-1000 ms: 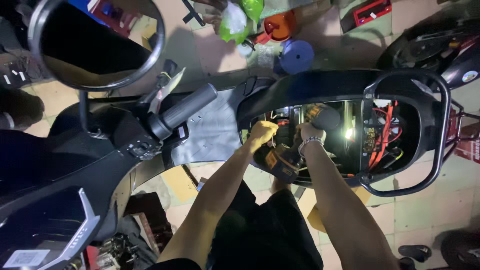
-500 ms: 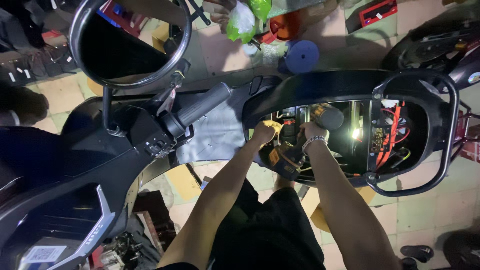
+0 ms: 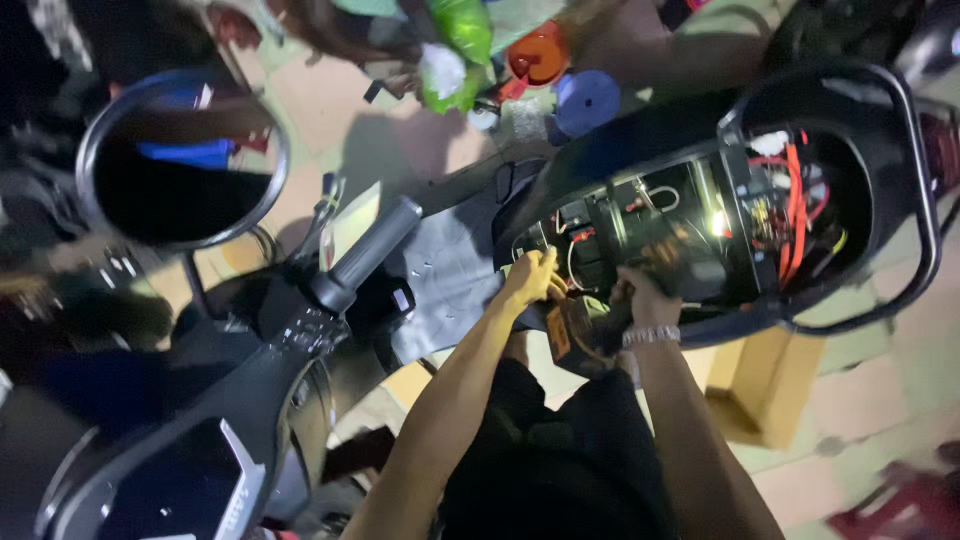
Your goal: The person works on the electrical system of a scooter, using a power drill to remove and install screws on the battery cover and seat. They connect wires to the battery terminals, test the scooter's digital dashboard by turning the key, and reassemble the seat and floor panels.
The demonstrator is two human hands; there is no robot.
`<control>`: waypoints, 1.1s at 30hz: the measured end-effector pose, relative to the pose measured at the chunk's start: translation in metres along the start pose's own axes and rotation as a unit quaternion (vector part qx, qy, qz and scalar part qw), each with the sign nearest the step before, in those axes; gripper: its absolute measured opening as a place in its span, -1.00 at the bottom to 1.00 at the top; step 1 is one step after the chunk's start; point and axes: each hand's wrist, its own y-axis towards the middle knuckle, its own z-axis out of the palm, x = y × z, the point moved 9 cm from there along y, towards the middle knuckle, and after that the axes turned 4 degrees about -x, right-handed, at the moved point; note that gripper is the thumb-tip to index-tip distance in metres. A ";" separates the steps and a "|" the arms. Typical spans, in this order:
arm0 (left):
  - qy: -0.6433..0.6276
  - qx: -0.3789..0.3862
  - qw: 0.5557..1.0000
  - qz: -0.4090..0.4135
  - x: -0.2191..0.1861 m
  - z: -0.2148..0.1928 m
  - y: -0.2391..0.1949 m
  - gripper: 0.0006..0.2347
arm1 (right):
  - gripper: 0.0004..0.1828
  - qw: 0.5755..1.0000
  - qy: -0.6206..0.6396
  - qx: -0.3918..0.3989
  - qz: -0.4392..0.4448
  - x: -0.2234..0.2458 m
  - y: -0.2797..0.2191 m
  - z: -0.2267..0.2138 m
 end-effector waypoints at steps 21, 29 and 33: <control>-0.130 0.137 0.980 -0.064 -0.129 0.112 -0.078 -0.79 | -0.40 0.855 -0.338 0.106 -0.378 0.053 -0.234 -0.131; -0.022 0.138 0.990 -0.009 -0.153 0.112 -0.089 -0.74 | -0.29 0.818 -0.450 0.078 -0.350 0.049 -0.239 -0.122; 0.053 0.164 0.984 -0.036 -0.156 0.110 -0.067 -0.74 | -0.30 0.806 -0.450 0.033 -0.383 0.051 -0.249 -0.098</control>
